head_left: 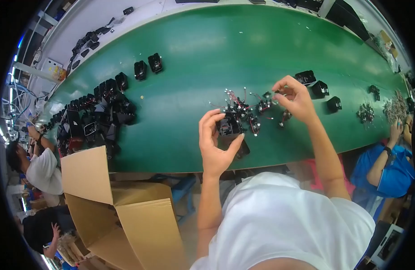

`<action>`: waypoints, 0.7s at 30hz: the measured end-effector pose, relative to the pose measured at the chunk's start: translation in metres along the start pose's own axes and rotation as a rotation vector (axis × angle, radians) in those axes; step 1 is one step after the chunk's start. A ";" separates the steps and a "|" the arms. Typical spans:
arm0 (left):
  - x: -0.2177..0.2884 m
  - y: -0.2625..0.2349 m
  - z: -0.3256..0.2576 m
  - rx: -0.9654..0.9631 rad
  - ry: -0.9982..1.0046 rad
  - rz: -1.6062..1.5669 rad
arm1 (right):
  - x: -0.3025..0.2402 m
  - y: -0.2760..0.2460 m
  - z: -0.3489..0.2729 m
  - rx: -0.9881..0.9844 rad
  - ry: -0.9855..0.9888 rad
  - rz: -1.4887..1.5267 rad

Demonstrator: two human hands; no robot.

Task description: The person assembles small electronic components into plastic housings by hand, taking components and wiring from a cardboard box and inserting them into the housings, then securing them with screws.

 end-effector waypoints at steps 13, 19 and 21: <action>-0.001 0.041 0.042 -0.251 -0.079 -0.123 | -0.063 0.025 0.001 -0.120 -0.121 0.428; 0.007 0.044 0.046 -0.217 -0.010 -0.224 | -0.099 0.040 -0.007 0.052 -0.287 0.313; 0.011 0.041 0.045 -0.228 0.004 -0.230 | -0.097 0.044 -0.006 0.040 -0.323 0.214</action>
Point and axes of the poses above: each hand's wrist, its own z-axis towards the middle knuckle, its own y-axis out of the palm, x = y × z, the point moved 9 cm from there along z, towards the middle knuckle, and after that the axes turned 4 degrees about y, right-handed, at the moved point
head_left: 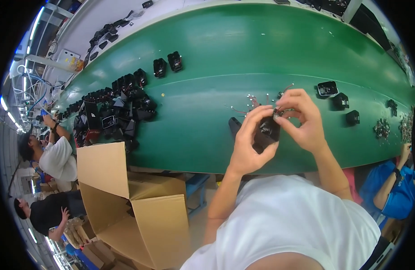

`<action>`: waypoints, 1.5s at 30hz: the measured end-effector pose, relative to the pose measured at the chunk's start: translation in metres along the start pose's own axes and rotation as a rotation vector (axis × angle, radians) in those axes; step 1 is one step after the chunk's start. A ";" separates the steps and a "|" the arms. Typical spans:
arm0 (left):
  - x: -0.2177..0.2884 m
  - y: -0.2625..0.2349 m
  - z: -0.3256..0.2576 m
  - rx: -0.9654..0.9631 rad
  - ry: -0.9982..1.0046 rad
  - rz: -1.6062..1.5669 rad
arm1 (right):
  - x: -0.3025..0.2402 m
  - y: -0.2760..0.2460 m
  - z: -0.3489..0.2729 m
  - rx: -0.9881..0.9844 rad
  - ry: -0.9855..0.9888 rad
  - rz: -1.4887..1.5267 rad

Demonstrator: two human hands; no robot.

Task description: The person assembles small electronic components into plastic housings by hand, taking components and wiring from a cardboard box and inserting them into the housings, then securing them with screws.

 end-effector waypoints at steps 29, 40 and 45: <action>-0.026 -0.001 -0.027 -0.171 -0.293 -0.856 | -0.062 0.047 -0.001 -0.303 -0.358 -0.133; -0.014 -0.020 -0.019 0.046 -0.200 -0.539 | -0.033 0.047 -0.003 -0.342 -0.159 -0.266; -0.016 -0.022 -0.021 0.034 -0.289 -0.467 | -0.020 0.053 0.005 -0.463 -0.091 -0.097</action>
Point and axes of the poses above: each hand's wrist, its own z-axis towards the middle knuckle, its own y-axis out of the palm, x = y × z, the point moved 9 cm from there along z, towards the middle knuckle, and after that the axes turned 4 degrees about y, right-handed, at the moved point
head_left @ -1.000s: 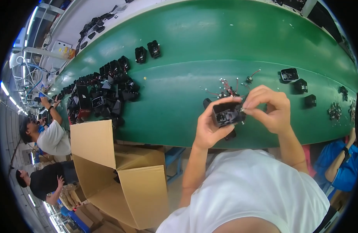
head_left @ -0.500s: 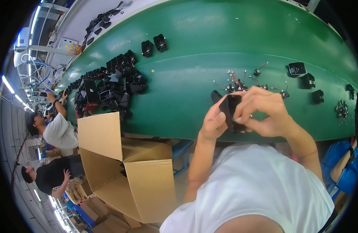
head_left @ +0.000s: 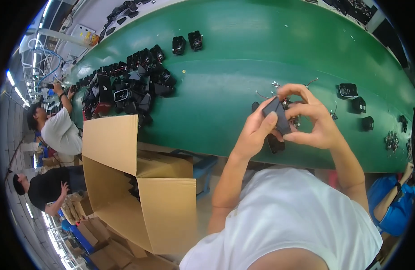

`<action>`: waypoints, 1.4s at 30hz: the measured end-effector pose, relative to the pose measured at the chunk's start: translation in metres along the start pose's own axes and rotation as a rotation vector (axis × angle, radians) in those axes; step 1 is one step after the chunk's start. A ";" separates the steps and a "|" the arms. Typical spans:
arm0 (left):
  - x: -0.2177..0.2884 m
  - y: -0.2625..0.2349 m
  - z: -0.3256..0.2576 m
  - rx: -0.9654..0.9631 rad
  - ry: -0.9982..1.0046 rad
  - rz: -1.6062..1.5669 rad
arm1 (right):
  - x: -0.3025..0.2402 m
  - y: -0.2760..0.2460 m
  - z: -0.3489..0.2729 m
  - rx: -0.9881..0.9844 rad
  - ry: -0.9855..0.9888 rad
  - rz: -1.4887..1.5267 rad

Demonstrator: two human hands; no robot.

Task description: The person assembles small electronic components into plastic housings by hand, taking components and wiring from a cardboard box and inserting them into the housings, then securing them with screws.

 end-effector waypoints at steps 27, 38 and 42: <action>0.118 -0.241 -0.035 1.183 0.185 1.625 | 0.118 0.030 0.271 0.014 -0.057 -0.987; 0.156 -0.262 -0.083 1.540 0.113 1.477 | 0.050 0.243 0.382 -0.357 -0.493 -0.560; 0.147 -0.274 -0.099 1.448 -0.017 1.631 | 0.054 0.265 0.362 -0.477 -0.487 -0.516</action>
Point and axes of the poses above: each hand's wrist, its own z-axis towards the middle knuckle, its own y-axis out of the palm, x = y × z, the point moved 9 cm from there along z, towards the middle knuckle, and after that the axes turned 4 degrees about y, right-handed, at the moved point
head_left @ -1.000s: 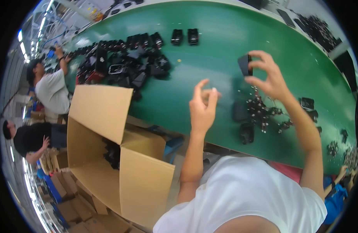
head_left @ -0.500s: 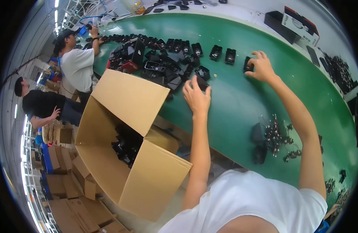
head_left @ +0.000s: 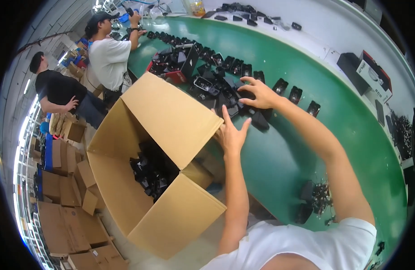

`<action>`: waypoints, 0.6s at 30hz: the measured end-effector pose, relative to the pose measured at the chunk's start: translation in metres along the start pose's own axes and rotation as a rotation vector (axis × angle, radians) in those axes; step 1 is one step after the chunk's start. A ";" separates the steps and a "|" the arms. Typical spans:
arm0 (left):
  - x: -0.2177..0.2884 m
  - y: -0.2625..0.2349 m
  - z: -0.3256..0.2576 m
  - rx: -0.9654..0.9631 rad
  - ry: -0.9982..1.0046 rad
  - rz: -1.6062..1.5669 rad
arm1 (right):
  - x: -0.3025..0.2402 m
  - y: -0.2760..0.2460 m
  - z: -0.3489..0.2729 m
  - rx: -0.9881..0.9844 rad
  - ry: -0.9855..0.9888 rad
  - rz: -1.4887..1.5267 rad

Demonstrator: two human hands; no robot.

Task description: The person assembles small electronic components into plastic housings by hand, taking components and wiring from a cardboard box and inserting them into the housings, then securing them with screws.

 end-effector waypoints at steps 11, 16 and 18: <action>0.066 -0.014 -0.069 -0.160 0.209 -0.286 | -0.059 -0.050 -0.025 -0.047 -0.162 -0.031; 0.088 -0.005 -0.084 -0.213 0.242 -0.422 | -0.050 -0.001 0.131 -0.022 -0.341 -0.005; 0.087 -0.003 -0.086 -0.192 0.235 -0.471 | -0.038 0.024 0.172 -0.066 -0.254 -0.239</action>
Point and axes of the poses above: each hand's wrist, its own z-axis towards the middle knuckle, its own y-axis out of the palm, x = y × z, the point moved 9 cm from there along z, towards the middle knuckle, and after that the axes turned 4 degrees about y, right-handed, at the moved point
